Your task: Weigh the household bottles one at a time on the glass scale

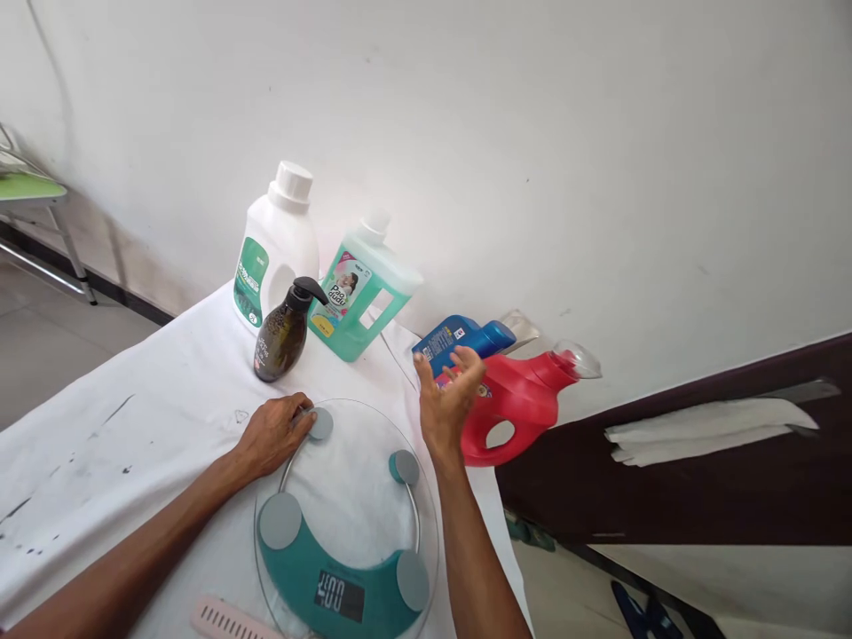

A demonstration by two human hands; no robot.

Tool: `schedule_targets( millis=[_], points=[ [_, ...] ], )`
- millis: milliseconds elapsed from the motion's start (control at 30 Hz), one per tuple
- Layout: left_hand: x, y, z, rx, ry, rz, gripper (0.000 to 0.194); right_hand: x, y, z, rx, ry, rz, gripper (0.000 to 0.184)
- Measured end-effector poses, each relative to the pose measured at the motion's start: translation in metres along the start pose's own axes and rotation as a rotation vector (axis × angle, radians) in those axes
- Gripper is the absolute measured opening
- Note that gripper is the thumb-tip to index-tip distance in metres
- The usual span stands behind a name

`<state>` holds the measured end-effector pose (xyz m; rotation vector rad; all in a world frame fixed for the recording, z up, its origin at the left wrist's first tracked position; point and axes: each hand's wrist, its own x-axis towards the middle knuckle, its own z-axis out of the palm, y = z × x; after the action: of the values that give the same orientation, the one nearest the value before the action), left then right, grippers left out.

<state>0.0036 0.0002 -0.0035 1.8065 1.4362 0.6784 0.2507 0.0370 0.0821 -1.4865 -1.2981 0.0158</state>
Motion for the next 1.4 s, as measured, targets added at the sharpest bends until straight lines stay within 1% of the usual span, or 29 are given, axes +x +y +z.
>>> schedule_targets(
  millis=[67,100,167,267,400,467,533,633,700,767,833,933,1000,1100,1200,1267,1333,1400],
  points=[
    [0.0,-0.002,0.001,-0.013,0.009,0.007,0.029,0.013,0.002,0.029,0.096,-0.068,0.132,0.088],
    [0.0,-0.002,0.001,-0.016,0.012,0.011,0.028,0.02,0.003,0.041,0.136,-0.097,0.171,0.091],
    [0.0,-0.003,0.002,-0.023,0.02,0.018,0.027,0.033,0.004,0.064,0.198,-0.15,0.199,0.091],
    [0.0,-0.003,0.003,-0.039,0.029,0.022,0.025,0.049,-0.001,0.093,0.298,-0.203,0.209,0.083],
    [0.0,-0.004,0.005,-0.056,0.034,0.009,0.023,0.063,-0.008,0.123,0.439,-0.202,0.272,0.068],
    [-0.001,-0.003,0.005,-0.057,0.035,0.001,0.023,0.066,-0.01,0.131,0.502,-0.207,0.309,0.063],
    [-0.001,-0.002,0.005,-0.055,0.037,-0.004,0.023,0.066,-0.01,0.133,0.555,-0.202,0.329,0.057],
    [-0.001,0.0,0.004,-0.049,0.031,-0.006,0.023,0.066,-0.012,0.132,0.602,-0.164,0.325,0.049],
    [-0.001,0.0,0.003,-0.045,0.024,-0.011,0.023,0.066,-0.017,0.13,0.619,-0.167,0.323,0.044],
    [-0.001,0.001,0.002,-0.043,0.02,-0.01,0.023,0.066,-0.024,0.13,0.626,-0.171,0.333,0.041],
    [-0.001,0.0,0.002,-0.042,0.023,-0.001,0.023,0.065,-0.033,0.128,0.627,-0.135,0.338,0.039],
    [-0.002,0.0,0.001,-0.047,0.026,0.004,0.023,0.06,-0.048,0.117,0.63,-0.041,0.326,0.036],
    [-0.002,-0.001,0.001,-0.052,0.025,0.005,0.024,0.053,-0.057,0.1,0.63,0.006,0.307,0.034],
    [-0.002,-0.001,0.001,-0.048,0.029,0.008,0.024,0.038,-0.069,0.059,0.634,0.038,0.272,0.034],
    [-0.001,-0.002,0.001,-0.017,0.033,0.015,0.025,0.021,-0.081,0.008,0.654,0.06,0.239,0.037],
    [-0.001,-0.003,0.001,0.003,0.035,0.027,0.026,0.006,-0.087,-0.025,0.665,0.065,0.227,0.035],
    [-0.001,-0.003,0.001,0.011,0.037,0.035,0.026,-0.012,-0.089,-0.052,0.668,0.064,0.246,0.032],
    [0.0,-0.004,0.001,0.015,0.037,0.035,0.027,-0.032,-0.086,-0.074,0.661,0.063,0.288,0.033]
  ],
)
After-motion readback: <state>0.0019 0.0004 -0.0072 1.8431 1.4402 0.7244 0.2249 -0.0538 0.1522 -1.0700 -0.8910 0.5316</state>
